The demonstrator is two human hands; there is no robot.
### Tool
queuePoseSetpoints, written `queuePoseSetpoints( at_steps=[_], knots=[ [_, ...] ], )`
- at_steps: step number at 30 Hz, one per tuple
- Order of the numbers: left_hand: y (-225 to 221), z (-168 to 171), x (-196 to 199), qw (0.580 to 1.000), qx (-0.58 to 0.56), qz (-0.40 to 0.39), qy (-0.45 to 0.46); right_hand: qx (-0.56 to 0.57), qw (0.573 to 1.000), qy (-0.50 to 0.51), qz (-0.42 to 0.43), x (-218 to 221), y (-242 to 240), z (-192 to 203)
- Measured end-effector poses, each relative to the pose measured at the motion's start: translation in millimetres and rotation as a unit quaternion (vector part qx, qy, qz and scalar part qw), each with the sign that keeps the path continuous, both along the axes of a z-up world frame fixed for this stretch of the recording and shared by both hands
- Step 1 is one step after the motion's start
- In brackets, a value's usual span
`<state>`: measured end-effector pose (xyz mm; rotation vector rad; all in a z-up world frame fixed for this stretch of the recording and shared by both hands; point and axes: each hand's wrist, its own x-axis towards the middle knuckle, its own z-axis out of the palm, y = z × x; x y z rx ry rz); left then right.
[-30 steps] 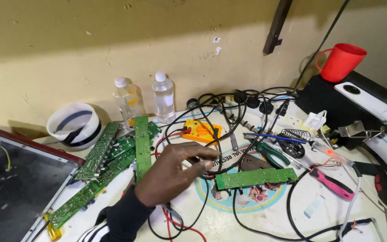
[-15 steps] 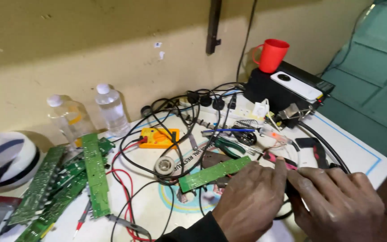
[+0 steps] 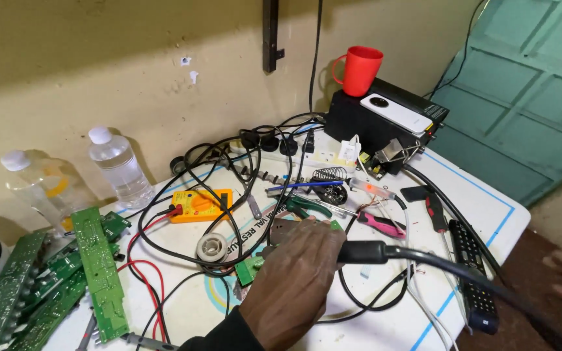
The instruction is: Using a hot air rework station to desolder or repair components on multiple circuit boards at a workbench.
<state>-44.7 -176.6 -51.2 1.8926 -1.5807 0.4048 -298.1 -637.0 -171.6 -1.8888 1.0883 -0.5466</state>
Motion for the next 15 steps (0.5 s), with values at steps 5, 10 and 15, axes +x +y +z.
queuePoseSetpoints(
  at_steps=[5, 10, 15],
  knots=[
    [-3, -2, -1, 0.998, -0.023, 0.004, -0.050, 0.095, 0.986, -0.136, -0.022, 4, 120, -20],
    [-14, -5, 6, 0.997, -0.072, -0.006, -0.034, 0.201, 0.979, -0.008, -0.037, 52, 72, -45],
    [-15, -1, 7, 0.996, -0.083, 0.024, -0.024, 0.050, 0.992, 0.078, -0.085, 104, 50, -66]
  ],
)
